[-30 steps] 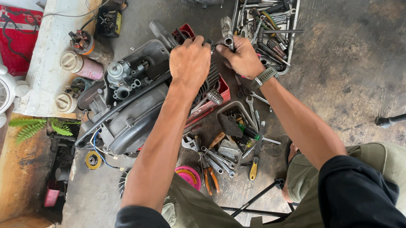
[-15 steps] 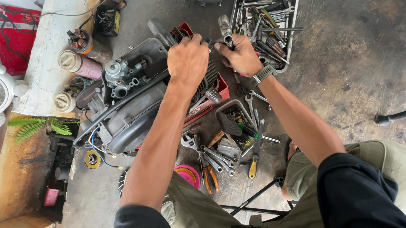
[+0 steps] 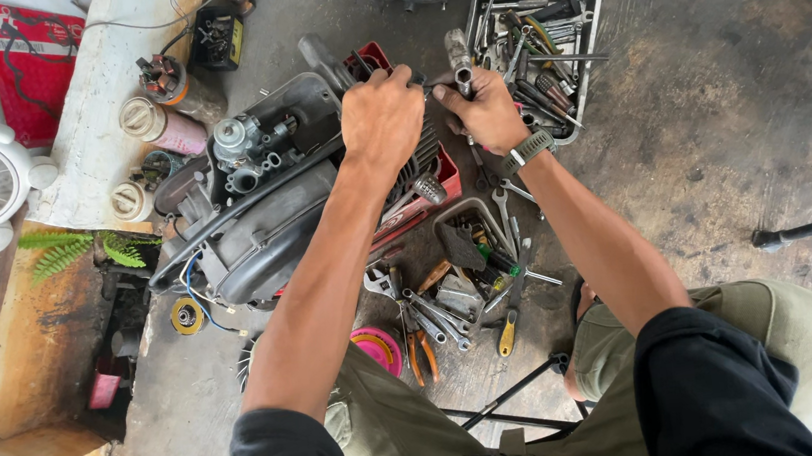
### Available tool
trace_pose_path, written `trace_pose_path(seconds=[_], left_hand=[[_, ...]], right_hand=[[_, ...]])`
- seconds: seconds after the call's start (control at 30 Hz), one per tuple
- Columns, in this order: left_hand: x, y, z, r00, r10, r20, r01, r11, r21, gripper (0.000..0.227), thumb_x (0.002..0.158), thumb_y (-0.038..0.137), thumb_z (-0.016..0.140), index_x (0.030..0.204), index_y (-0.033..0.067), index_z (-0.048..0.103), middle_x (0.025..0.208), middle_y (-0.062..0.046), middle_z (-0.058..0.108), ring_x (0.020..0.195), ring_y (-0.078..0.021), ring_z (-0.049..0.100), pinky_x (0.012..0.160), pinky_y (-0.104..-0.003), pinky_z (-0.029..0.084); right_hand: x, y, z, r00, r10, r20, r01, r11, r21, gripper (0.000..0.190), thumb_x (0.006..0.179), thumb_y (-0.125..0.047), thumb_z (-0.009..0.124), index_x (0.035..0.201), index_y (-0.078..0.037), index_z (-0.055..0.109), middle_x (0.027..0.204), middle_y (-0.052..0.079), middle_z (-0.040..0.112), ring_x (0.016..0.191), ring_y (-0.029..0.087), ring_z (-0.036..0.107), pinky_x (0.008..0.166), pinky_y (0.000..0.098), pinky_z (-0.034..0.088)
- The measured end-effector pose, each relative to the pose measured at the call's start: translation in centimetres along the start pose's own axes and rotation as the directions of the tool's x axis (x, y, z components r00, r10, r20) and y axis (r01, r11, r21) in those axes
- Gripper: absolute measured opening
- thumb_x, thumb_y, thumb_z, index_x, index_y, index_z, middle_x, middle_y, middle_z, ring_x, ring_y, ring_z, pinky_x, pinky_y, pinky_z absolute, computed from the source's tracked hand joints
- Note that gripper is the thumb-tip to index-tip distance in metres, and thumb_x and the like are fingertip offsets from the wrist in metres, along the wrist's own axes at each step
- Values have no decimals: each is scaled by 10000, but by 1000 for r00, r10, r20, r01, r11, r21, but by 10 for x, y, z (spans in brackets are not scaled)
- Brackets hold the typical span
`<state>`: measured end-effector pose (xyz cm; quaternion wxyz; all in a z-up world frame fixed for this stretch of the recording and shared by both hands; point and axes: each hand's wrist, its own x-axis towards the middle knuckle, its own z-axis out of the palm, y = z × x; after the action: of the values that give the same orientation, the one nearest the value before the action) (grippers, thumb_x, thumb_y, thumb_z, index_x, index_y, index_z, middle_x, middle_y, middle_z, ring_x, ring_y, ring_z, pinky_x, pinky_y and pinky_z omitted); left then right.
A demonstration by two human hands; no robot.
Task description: The person works on a small engine, using a hammer and punch to adjust a component on the cylinder head. They then use a screwdriver to manipulate parts of the carburetor and wipe a small metal piece with a cloth.
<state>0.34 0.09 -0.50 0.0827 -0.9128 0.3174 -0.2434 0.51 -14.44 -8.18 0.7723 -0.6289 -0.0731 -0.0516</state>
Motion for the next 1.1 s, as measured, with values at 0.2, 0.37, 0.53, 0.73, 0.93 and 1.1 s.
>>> trace_pose_path(seconds=[0.2,0.37,0.53,0.73,0.93,1.1], left_hand=[[1,0,-2,1000,22,-12,-22,1000,14,275,700,53,666,485,152,525,658,28,537,499,-109,491,407,-226,352],[1,0,1,999,38,-20,-38,999,17,286,679,43,660,473,157,497,665,36,530,503,-100,477,405,-222,347],[2,0,0,997,61,-40,-61,998,0,283,676,41,659,471,156,503,647,37,529,506,-102,482,406,-217,346],[0,-1,1,996,78,-53,-78,997,-12,270,659,44,657,472,160,502,660,47,522,549,-112,515,402,-215,352],[-1,-2,3,995,68,-75,-69,998,-13,285,660,30,650,465,162,489,658,44,527,532,-113,501,397,-214,349],[1,-1,2,996,59,-69,-60,998,-16,251,678,45,644,489,161,528,672,40,540,562,-126,527,408,-220,375]], right_hand=[[-1,3,-2,998,-65,12,66,997,-41,88,871,32,568,855,28,655,513,115,522,394,162,547,332,228,385],[-2,7,-2,993,-119,0,118,987,-107,86,875,34,574,829,40,647,512,130,533,395,164,546,335,223,375],[0,11,-7,981,-193,15,192,961,-200,97,890,41,566,822,69,629,505,157,534,406,168,540,359,227,379],[-11,-11,-17,964,-263,30,253,884,-393,170,835,50,542,992,98,584,657,277,554,575,292,576,470,388,425],[-29,-16,-27,944,-317,96,315,773,-551,284,954,14,465,1184,179,437,769,412,543,735,588,554,494,523,426],[-32,-12,-31,942,-333,44,299,773,-560,330,980,-64,441,1251,125,444,970,388,573,917,544,554,611,560,484]])
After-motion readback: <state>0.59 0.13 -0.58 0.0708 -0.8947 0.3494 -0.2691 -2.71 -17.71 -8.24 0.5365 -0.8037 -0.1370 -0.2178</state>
